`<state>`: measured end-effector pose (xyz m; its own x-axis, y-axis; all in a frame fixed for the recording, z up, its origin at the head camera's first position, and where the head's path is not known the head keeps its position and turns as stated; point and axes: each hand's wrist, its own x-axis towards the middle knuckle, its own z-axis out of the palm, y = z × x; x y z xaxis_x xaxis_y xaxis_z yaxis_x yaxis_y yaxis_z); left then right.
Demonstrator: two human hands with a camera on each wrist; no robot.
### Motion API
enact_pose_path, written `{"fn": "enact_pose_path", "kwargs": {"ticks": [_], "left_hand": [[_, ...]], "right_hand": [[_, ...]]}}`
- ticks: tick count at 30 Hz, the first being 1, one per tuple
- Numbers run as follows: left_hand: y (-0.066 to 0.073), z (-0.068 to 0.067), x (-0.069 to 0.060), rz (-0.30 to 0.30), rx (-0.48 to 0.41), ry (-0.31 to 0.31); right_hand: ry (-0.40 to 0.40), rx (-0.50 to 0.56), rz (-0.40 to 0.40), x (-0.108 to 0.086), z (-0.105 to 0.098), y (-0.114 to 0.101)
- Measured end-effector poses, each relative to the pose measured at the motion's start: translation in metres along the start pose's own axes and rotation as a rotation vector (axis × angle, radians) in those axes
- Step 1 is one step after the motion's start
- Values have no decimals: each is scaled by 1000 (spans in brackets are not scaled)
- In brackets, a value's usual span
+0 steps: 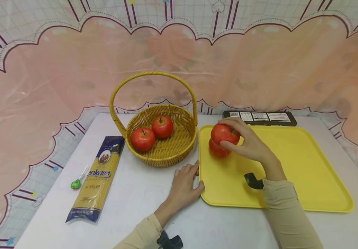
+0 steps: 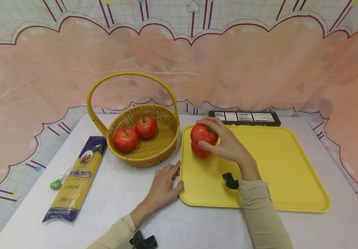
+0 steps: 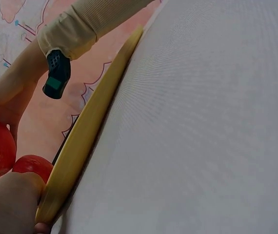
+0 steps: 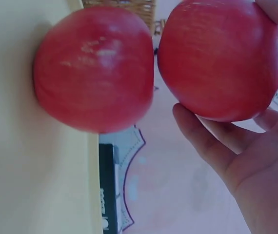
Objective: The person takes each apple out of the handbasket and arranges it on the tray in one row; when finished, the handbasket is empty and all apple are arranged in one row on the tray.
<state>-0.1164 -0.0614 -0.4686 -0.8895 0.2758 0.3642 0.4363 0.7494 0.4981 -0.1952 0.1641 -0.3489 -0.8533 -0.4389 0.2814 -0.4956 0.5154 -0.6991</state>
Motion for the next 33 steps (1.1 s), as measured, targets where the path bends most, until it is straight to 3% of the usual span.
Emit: {"fn": "enact_pose_path", "kwargs": {"ticks": [3,14,33], "left_hand": [[0,0,1,-4,-2,-6],[1,0,1,-9,-5,-11],[2,-2,1,-21,-5,-18]], "right_hand": [[0,-12,5,-3,-6,-4],[-22,-12,86,-7,-17,35],[-95,-68,203,-19,-36,48]]}}
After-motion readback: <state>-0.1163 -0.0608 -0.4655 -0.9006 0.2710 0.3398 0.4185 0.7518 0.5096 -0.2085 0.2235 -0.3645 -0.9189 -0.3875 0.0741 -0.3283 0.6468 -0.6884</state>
